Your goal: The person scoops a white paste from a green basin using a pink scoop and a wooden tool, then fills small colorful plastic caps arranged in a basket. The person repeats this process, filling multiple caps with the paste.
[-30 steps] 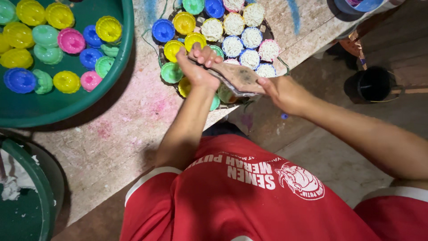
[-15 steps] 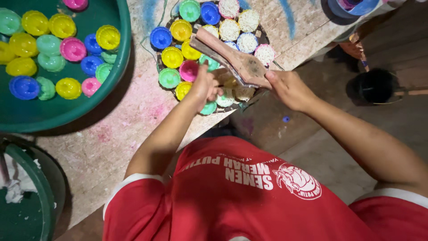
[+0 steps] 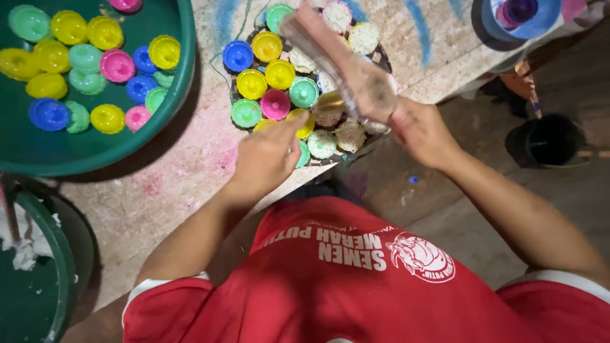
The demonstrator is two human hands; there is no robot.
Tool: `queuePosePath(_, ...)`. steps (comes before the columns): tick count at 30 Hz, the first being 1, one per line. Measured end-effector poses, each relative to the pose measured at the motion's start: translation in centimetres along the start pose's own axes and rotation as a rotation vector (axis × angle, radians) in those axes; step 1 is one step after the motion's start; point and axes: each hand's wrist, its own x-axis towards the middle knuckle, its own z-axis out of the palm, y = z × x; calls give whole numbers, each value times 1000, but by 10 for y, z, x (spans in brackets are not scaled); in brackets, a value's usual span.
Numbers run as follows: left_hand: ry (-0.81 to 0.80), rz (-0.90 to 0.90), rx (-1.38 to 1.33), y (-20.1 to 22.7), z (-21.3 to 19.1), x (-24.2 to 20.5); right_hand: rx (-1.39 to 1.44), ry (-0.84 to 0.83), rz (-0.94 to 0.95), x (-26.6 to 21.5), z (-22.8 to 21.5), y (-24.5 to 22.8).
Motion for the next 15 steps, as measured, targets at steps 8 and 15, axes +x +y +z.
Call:
queuePosePath(8,-916,-14,-404,130,-110,103,-513,-312,-748,-1,-21,-144)
queuePosePath(15,-722,-136,-460,133,-140,47,-457,-623,-1425,72,-25,-187)
